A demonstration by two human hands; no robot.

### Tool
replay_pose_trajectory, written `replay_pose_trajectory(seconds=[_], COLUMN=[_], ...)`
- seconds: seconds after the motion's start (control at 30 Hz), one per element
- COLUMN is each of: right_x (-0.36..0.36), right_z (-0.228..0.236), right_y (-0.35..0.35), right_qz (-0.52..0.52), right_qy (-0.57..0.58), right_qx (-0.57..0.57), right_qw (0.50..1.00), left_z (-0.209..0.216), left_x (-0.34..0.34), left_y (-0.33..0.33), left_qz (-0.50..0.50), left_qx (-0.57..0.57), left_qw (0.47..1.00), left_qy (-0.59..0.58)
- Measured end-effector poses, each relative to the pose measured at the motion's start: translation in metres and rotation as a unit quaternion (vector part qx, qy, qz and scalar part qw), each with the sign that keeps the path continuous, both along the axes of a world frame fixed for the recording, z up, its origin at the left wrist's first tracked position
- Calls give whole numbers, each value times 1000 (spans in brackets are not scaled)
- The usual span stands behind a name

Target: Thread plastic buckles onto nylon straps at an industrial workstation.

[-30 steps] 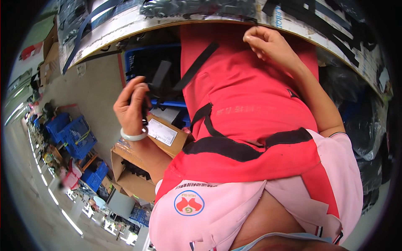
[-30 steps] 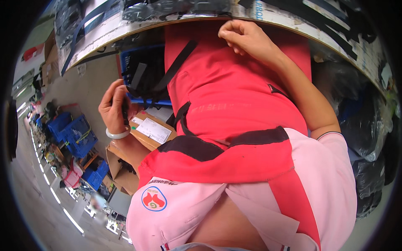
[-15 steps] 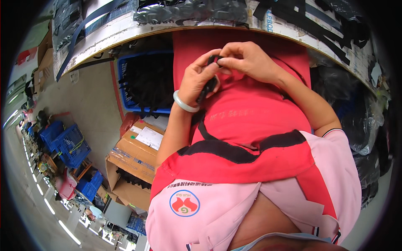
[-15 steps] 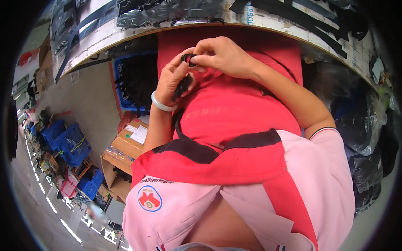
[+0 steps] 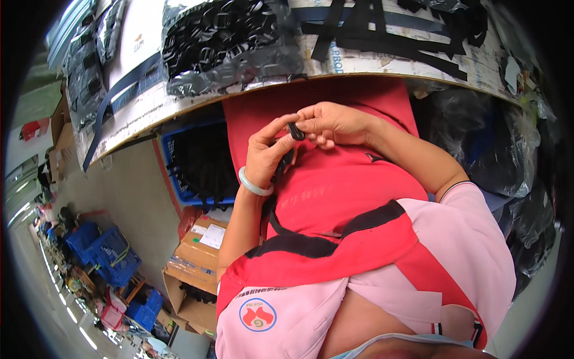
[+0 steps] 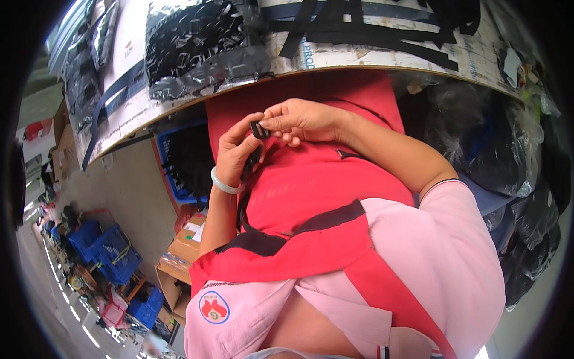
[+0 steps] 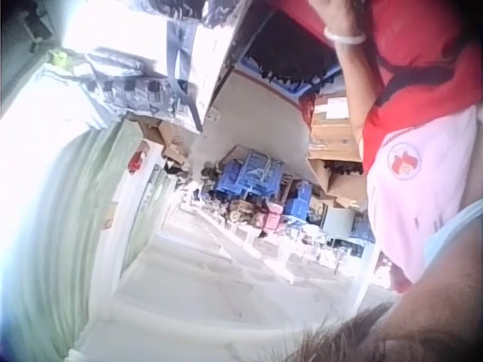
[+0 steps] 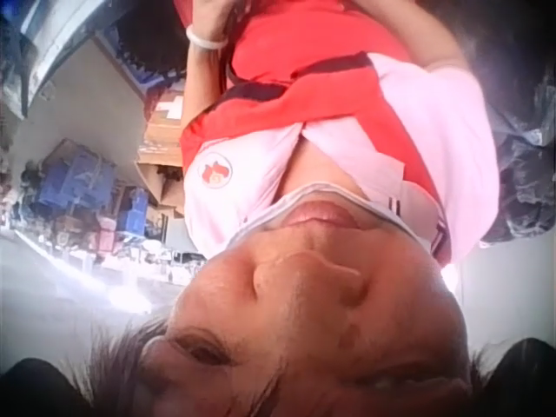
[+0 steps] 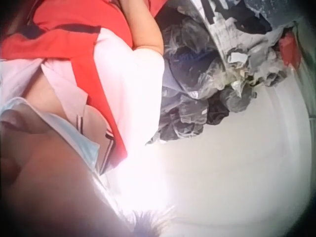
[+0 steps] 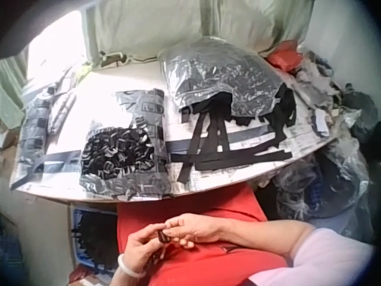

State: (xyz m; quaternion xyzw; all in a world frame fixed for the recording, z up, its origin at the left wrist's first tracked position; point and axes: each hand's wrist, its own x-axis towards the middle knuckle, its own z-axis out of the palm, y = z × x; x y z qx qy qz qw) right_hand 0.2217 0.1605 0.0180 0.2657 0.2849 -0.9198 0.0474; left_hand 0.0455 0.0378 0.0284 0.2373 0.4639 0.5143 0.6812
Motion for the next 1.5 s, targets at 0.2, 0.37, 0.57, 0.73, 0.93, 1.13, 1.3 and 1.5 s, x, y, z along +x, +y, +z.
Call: replay_pose_trajectory(seconds=[0.2, 0.37, 0.57, 0.73, 0.93, 1.13, 1.3, 1.5], right_x=[12, 21, 43, 39, 12, 8, 3, 0], right_z=[21, 39, 17, 52, 120, 70, 59, 44], right_y=[-1, 46, 98, 93, 0, -6, -2, -11], right_qz=[-37, -142, -87, -148, -134, -86, -101, -196], right_qy=[-38, -112, -259, -153, -28, -142, -115, -84], right_qx=[154, 757, 901, 900, 619, 299, 245, 188], right_qw=[987, 627, 337, 380, 773, 940, 957, 959], left_z=[-22, -28, -37, -22, -1, 2, -5, -4], left_x=[-2, 5, 4, 8, 16, 22, 21, 25], left_y=[3, 11, 5, 10, 16, 19, 16, 26], left_qz=[-20, 186, 96, 40, 116, 134, 134, 172], left_qx=[-27, -214, -155, -98, -37, 60, 125, 250], left_qw=[996, 882, 915, 987, 992, 975, 933, 830], left_qy=[-84, -375, -361, -123, 43, 169, 310, 468])
